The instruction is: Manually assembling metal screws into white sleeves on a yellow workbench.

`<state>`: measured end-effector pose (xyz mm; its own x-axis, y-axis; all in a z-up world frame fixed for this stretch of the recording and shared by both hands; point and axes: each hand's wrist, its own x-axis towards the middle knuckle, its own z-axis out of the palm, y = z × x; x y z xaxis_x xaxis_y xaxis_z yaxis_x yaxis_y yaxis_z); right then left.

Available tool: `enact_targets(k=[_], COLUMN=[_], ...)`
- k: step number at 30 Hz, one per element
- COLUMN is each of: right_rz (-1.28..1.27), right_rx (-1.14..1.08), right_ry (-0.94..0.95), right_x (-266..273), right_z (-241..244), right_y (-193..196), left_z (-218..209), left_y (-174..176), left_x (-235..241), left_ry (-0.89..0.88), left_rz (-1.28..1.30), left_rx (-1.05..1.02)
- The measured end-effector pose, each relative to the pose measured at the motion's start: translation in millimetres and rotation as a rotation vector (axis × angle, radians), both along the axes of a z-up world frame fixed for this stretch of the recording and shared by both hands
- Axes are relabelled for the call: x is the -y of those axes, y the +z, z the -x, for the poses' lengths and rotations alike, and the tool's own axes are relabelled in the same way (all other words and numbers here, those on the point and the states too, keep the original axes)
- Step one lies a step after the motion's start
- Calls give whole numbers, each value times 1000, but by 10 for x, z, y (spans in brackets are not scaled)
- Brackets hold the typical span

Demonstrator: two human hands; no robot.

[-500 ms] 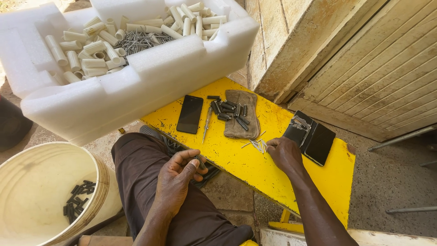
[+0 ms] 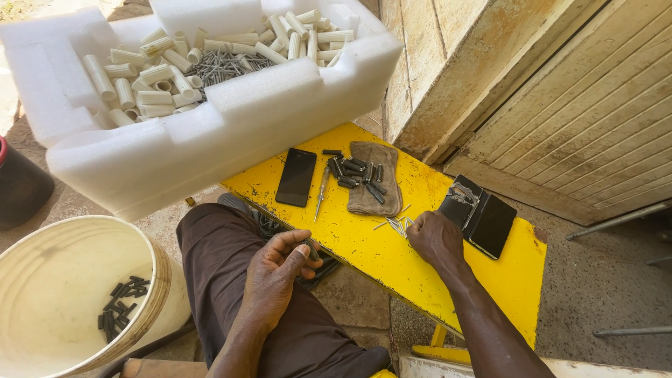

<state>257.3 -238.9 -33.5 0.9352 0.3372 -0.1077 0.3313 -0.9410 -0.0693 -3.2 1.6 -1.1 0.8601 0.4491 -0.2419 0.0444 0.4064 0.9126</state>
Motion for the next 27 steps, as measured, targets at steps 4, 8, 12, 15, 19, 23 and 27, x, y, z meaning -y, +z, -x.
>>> enact_targets(k=[4, 8, 12, 15, 19, 23, 27], right_rz=[-51, -258, -570, -825, -1022, -1124, -1101], right_rx=[13, -65, -311, -551, -810, -879, -894], right_ry=[-1, -67, -44, 1, 92, 147, 88], right_x=[105, 76, -307, -595, -784, -907, -988], right_z=[-10, 91, 785, 1172, 1392, 1481, 1558], right_y=[-51, 142, 738, 814, 754, 673, 705], left_z=[-14, -20, -58, -77, -54, -30, -23], left_y=[-17, 3, -51, -92, -140, -184, -195], left_x=[3, -19, -58, -70, -84, -104, -115], left_ry=[15, 80, 180, 215, 223, 214, 211], left_rz=[4, 199, 366, 406, 423, 433, 441], left_rx=[6, 75, 134, 126, 133, 199, 220])
